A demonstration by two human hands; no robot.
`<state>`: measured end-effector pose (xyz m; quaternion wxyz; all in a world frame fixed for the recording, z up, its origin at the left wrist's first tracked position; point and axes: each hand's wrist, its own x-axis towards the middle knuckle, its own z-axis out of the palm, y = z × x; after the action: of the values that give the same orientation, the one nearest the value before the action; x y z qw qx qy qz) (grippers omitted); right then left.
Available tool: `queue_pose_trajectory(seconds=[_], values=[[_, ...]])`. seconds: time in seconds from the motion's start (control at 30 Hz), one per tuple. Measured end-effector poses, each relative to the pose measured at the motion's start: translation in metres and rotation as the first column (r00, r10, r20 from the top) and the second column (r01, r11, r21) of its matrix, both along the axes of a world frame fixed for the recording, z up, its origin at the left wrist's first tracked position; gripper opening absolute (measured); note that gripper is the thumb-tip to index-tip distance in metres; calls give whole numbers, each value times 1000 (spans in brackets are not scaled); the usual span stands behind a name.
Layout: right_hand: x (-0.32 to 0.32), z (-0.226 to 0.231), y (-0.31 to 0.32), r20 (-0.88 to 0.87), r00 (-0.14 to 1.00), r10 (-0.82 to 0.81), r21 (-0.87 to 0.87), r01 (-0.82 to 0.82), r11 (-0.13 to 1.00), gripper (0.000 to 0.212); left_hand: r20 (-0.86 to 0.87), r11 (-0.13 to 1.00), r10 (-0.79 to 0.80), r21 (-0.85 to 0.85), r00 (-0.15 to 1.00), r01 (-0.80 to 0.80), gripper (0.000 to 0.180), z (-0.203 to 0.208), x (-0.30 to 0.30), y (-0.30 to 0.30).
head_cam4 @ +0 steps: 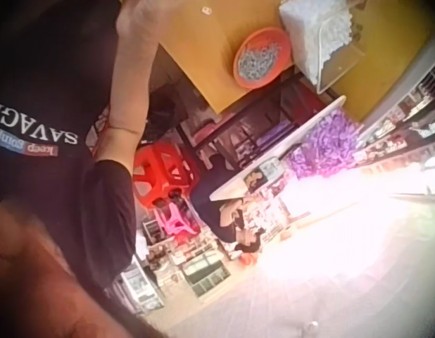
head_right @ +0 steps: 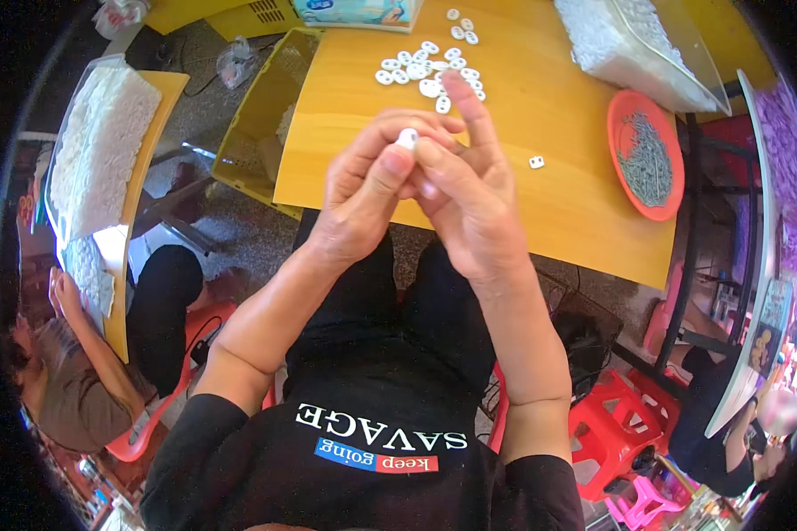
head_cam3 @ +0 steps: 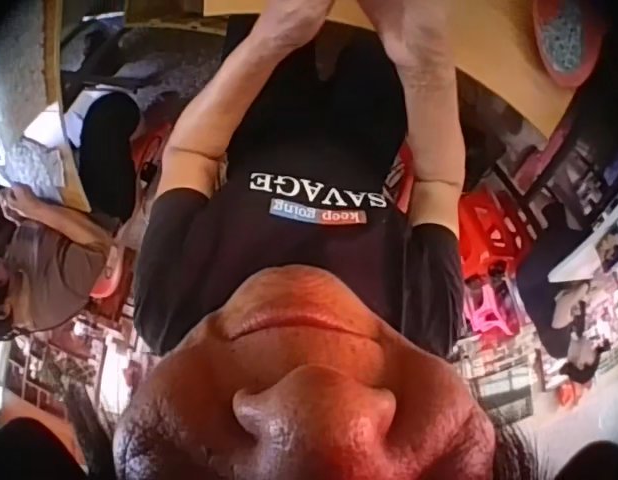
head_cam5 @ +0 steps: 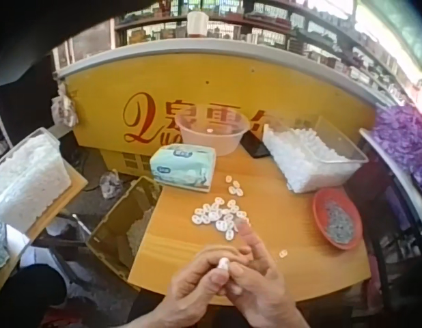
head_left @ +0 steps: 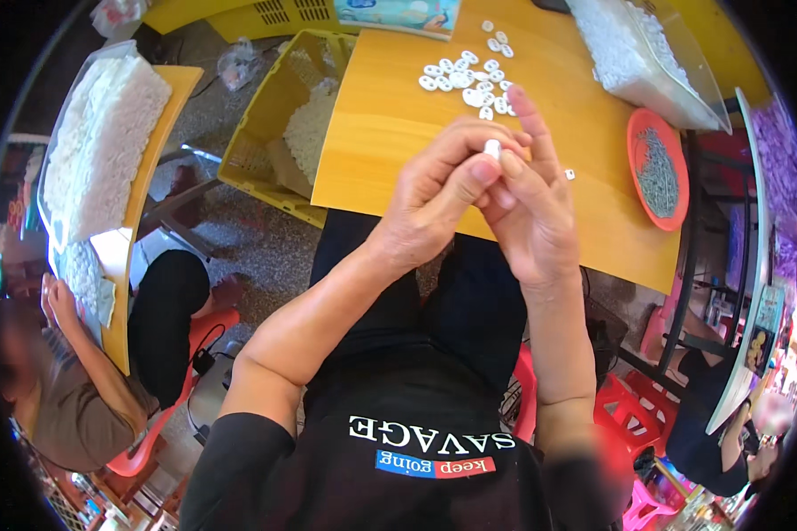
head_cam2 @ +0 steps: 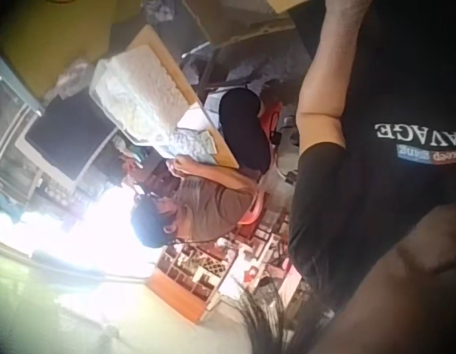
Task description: The recorder manually assembles small white plastic components by inserting tiny metal rings into them.
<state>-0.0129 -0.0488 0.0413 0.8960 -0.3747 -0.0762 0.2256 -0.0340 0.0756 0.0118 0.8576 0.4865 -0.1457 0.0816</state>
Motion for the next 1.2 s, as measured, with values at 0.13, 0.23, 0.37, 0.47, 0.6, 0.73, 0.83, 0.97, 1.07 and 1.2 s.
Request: queue_pose_trajectory(seconds=[0.13, 0.23, 0.37, 0.47, 0.6, 0.73, 0.83, 0.97, 1.07, 1.2], values=[[1, 0, 11, -42, 998, 44, 92, -40, 995, 73, -44, 1000, 16, 11, 999, -15, 21, 1, -5, 12], [3, -4, 14, -59, 998, 24, 71, -20, 997, 71, -30, 999, 35, 39, 999, -33, 23, -6, 0, 13], [4, -20, 8, -53, 998, 28, 12, -28, 1000, 70, -92, 999, 4, 51, 996, 1, 26, -19, -2, 20], [1, -23, -9, -11, 1000, 18, -155, -20, 988, 65, -58, 980, 79, 185, 995, -67, 27, -22, 3, 24], [12, -30, -52, 198, 976, -90, -489, 178, 854, 42, -46, 936, 267, 250, 963, -247, 30, -13, 10, 81], [30, -27, -103, 467, 861, -202, -713, 502, 490, 21, -15, 615, 569, 671, 822, -414, 42, -19, 26, 129], [39, -26, -119, 582, 813, 32, -797, 561, 224, 17, 102, 354, 639, 841, 762, -409, 56, -25, 28, 153], [45, -27, -116, 701, 676, 226, -713, 670, 206, 15, 196, 424, 582, 755, 789, -501, 49, -15, 22, 126], [49, -24, -113, 705, 554, 444, -642, 764, 66, 13, 229, 549, 463, 685, 856, -480, 41, -7, 21, 89], [47, -14, -110, 634, 626, 454, -703, 711, 2, 10, 162, 665, 310, 667, 937, -336, 32, 3, 14, 33]])
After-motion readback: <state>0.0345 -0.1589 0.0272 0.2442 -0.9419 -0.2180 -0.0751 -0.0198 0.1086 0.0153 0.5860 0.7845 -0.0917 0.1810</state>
